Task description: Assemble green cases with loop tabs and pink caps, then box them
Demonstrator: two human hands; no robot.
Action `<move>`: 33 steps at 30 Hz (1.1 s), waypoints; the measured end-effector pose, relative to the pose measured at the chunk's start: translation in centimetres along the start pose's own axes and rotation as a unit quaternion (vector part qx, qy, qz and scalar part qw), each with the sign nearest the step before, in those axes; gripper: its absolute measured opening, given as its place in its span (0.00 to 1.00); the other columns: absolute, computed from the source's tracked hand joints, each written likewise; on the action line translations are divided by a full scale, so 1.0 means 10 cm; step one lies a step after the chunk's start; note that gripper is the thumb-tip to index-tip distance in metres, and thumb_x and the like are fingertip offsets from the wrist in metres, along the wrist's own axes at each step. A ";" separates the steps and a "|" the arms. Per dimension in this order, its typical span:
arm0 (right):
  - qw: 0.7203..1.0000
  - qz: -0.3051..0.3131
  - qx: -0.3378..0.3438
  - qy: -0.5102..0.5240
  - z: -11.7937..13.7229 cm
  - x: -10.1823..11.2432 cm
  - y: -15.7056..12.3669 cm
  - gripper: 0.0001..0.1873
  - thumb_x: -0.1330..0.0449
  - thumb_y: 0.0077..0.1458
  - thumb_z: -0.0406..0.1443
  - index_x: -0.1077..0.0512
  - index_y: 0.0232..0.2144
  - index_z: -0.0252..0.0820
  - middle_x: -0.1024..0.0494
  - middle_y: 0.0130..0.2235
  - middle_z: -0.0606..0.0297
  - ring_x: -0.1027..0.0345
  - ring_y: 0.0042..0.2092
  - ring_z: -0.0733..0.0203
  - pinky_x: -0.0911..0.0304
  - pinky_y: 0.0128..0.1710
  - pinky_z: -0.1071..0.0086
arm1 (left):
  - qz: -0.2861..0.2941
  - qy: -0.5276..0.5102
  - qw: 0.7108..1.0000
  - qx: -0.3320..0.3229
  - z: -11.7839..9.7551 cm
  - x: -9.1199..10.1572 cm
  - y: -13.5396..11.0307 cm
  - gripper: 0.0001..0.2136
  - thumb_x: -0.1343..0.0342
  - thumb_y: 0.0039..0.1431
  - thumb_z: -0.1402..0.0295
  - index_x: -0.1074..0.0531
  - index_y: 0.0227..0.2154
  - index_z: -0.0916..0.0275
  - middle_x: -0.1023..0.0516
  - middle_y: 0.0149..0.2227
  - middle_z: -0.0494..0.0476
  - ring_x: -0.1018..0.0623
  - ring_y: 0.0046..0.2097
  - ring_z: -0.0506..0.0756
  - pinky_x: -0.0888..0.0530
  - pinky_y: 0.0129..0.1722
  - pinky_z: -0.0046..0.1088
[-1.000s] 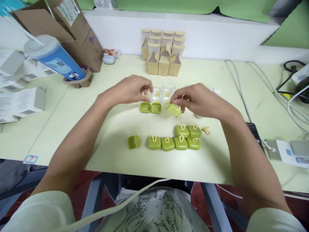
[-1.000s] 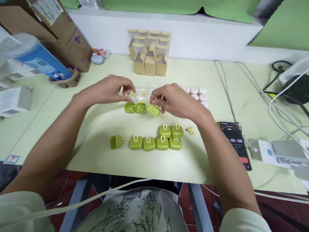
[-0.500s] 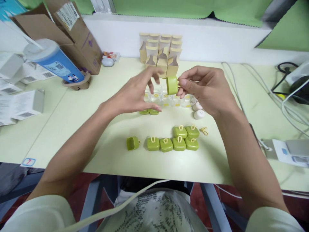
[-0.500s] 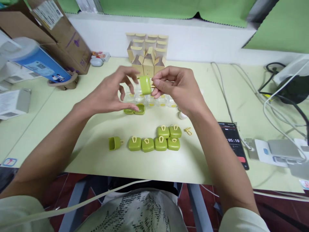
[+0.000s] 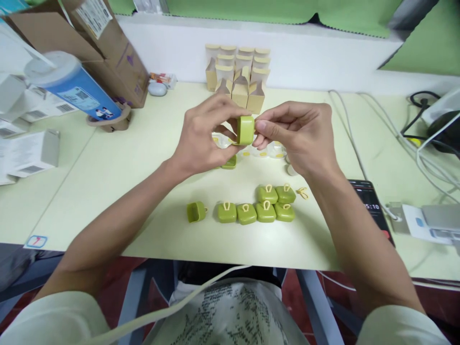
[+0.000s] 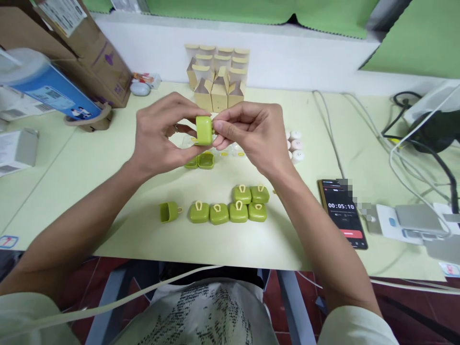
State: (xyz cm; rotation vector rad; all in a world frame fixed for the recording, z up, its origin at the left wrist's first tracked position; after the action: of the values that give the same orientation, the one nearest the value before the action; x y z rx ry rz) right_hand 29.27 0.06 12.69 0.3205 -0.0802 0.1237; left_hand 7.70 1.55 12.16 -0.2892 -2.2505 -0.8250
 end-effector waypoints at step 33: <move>0.997 -0.041 -0.061 -0.016 -0.20 -0.10 -0.01 0.16 0.24 0.55 0.55 0.20 0.37 0.58 0.13 0.35 0.63 0.19 0.48 0.42 0.20 0.49 0.47 | -0.063 -0.001 0.997 0.047 0.00 -0.09 -0.01 0.21 0.37 0.69 0.51 0.22 0.63 0.42 0.18 0.59 0.56 0.17 0.59 0.64 0.10 0.53 0.55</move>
State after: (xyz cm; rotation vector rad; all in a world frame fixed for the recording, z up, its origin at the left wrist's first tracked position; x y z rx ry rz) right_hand 28.45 0.55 10.67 0.2032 -0.1062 0.0323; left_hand 8.27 1.46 11.52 -0.1069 -2.3206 -0.7812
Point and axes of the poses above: each hand's wrist, its own y-axis towards the middle knuckle, its own x-axis out of the back of the hand, z = x × y, the point moved 2 cm from there along y, towards the middle knuckle
